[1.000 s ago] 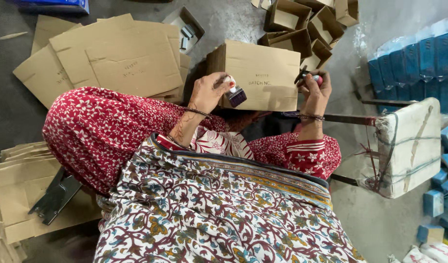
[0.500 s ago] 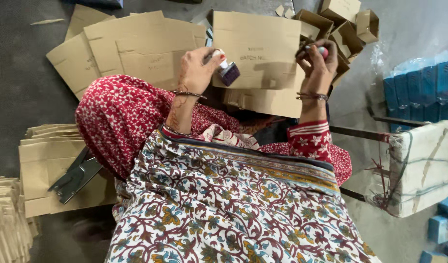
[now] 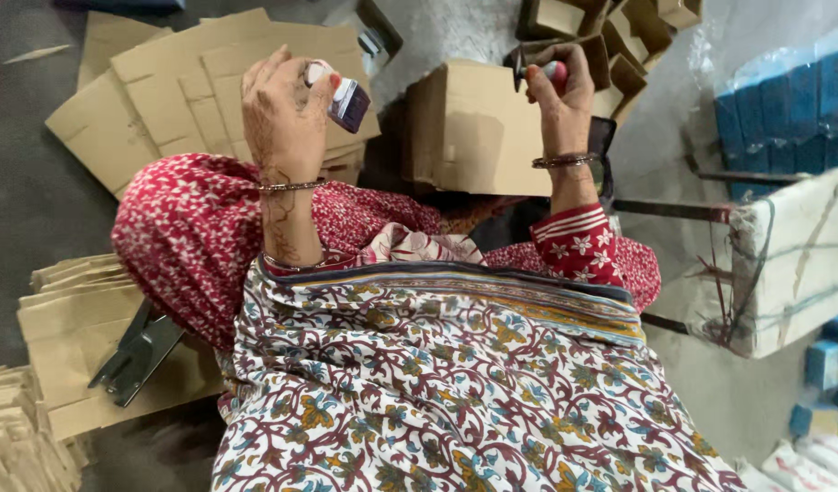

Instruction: The person sits on the floor and repeatedly stamps flat cardboard pieces using a handheld ink pad and a rubber stamp. They dip the stamp into the ink pad, press it onto the cardboard, and then place the stamped piece into a nearby box.

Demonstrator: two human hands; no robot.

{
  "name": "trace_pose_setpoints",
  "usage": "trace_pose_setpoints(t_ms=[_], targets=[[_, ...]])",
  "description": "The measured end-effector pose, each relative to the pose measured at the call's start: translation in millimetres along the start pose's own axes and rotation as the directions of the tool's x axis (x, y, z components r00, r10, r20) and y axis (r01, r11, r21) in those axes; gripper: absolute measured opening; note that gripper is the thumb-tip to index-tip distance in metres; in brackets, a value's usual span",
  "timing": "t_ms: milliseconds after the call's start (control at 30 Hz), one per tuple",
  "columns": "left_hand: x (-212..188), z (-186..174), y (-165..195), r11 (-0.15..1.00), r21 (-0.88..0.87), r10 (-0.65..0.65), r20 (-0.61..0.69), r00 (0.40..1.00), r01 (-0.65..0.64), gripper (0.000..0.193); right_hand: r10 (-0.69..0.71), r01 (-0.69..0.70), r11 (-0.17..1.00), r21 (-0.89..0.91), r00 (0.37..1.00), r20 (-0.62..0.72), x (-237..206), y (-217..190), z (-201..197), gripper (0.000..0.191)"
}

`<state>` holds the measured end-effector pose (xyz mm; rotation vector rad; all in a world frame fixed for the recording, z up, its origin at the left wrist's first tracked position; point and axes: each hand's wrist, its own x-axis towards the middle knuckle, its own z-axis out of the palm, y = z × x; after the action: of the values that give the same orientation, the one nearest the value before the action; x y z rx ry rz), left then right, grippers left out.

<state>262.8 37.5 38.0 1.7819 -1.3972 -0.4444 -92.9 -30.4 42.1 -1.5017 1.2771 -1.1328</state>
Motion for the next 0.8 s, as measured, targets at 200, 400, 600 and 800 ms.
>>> trace_pose_setpoints(t_ms=[200,400,600,800], targets=[[-22,30,35,0.948,-0.297,0.148,0.082,0.986,-0.117,0.039,-0.092,0.156,0.667,-0.729,0.988,0.127,-52,-19,-33,0.023],[-30,35,56,0.940,-0.316,0.184,0.149,0.971,-0.130,0.046,-0.126,0.300,0.544,-0.784,0.952,0.278,-56,-16,-8,0.022],[-32,36,58,0.948,-0.286,0.192,0.169,0.967,-0.138,0.050,-0.121,0.296,0.594,-0.748,0.952,0.281,-57,9,-4,0.020],[-32,44,72,0.941,-0.331,0.151,0.239,0.959,-0.066,0.035,-0.102,0.249,0.668,-0.701,0.964,0.245,-64,23,-5,0.018]])
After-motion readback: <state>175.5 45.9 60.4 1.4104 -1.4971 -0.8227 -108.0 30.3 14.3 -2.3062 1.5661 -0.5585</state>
